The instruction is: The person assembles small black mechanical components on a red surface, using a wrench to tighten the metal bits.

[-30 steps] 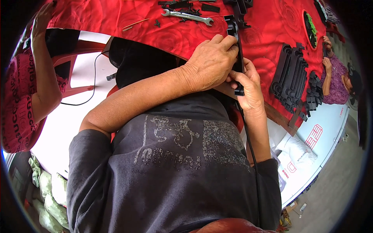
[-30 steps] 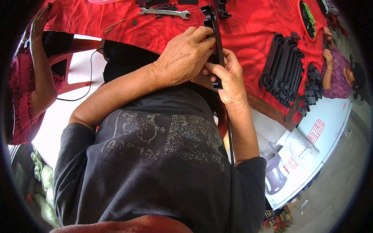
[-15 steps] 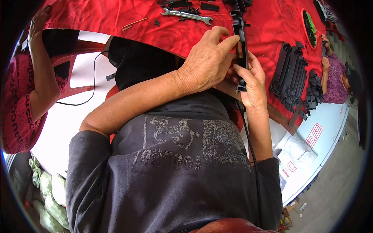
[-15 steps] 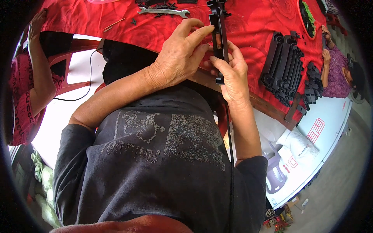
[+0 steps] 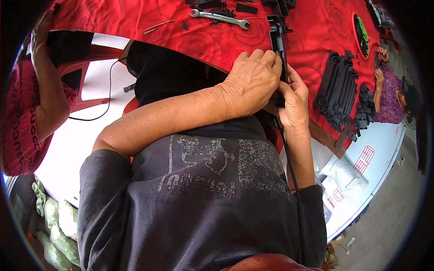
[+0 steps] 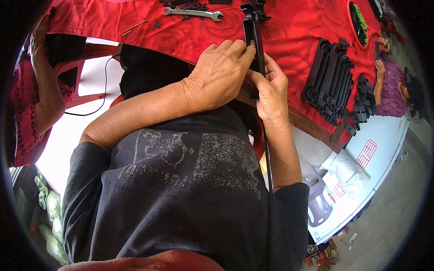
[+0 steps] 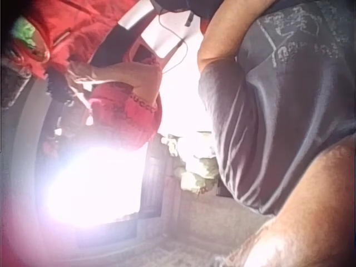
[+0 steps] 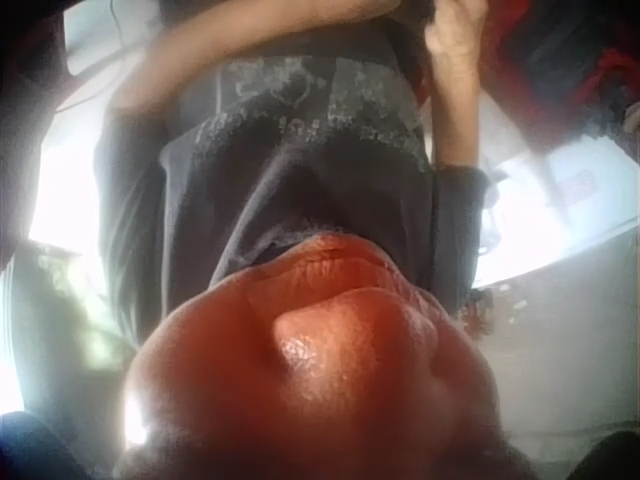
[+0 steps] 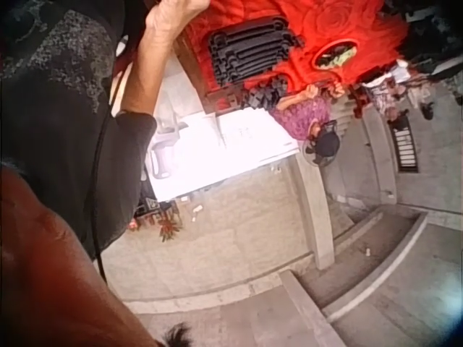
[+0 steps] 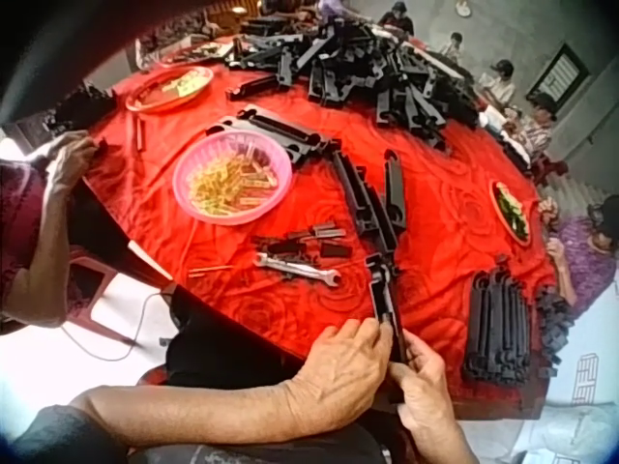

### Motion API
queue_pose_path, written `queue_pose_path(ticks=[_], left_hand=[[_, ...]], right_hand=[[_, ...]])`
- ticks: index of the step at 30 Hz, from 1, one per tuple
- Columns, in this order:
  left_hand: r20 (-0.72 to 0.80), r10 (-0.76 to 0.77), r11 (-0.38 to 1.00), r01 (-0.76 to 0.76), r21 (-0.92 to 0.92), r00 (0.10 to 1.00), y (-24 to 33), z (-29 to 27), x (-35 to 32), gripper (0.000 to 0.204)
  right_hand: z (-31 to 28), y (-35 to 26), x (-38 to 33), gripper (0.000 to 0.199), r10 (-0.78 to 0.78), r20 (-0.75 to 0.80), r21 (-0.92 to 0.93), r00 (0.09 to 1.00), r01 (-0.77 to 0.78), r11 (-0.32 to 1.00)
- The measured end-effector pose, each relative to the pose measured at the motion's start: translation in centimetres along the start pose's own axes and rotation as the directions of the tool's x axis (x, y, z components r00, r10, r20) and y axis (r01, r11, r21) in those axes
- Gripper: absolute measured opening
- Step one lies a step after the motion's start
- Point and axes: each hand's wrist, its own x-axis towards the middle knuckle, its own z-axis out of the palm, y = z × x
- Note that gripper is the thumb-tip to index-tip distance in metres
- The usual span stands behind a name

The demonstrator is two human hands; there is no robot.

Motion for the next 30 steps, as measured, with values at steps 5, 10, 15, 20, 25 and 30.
queue_pose_path(ticks=[5, 10, 15, 20, 25, 30], left_hand=[[0.004, -0.001, 1.000, 0.001, 0.001, 1.000, 0.0, 0.2, 0.4, 0.053], [0.033, 0.023, 0.999, -0.024, 0.042, 0.999, -0.1, 0.4, 0.5, 0.048], [-0.035, 0.072, 0.995, -0.070, 0.065, 0.997, -0.3, 0.9, 0.3, 0.046], [-0.027, 0.065, 0.997, -0.064, 0.036, 0.997, 0.0, 0.4, 0.0, 0.038], [-0.028, 0.080, 0.997, -0.080, -0.021, 0.996, 0.2, 0.3, -0.4, 0.026], [0.005, 0.066, 0.998, -0.066, -0.016, 0.998, 0.5, 0.4, -0.3, 0.023]], right_hand=[[-0.1, 0.3, 0.0, 0.050, 0.009, -0.031, -0.023, 0.999, -0.010, 1.000], [-0.4, 0.6, 0.2, 0.050, 0.008, -0.038, -0.010, 0.999, -0.008, 1.000], [-0.3, 0.5, 0.2, 0.049, 0.002, -0.021, -0.009, 1.000, -0.002, 1.000], [-0.8, 0.3, 0.2, 0.049, 0.040, 0.002, -0.015, 0.999, -0.040, 0.999], [-1.0, 0.3, 0.4, 0.050, 0.064, 0.021, 0.021, 0.998, -0.065, 0.998], [-1.0, 0.5, 0.5, 0.050, 0.080, 0.020, 0.043, 0.997, -0.080, 0.996]])
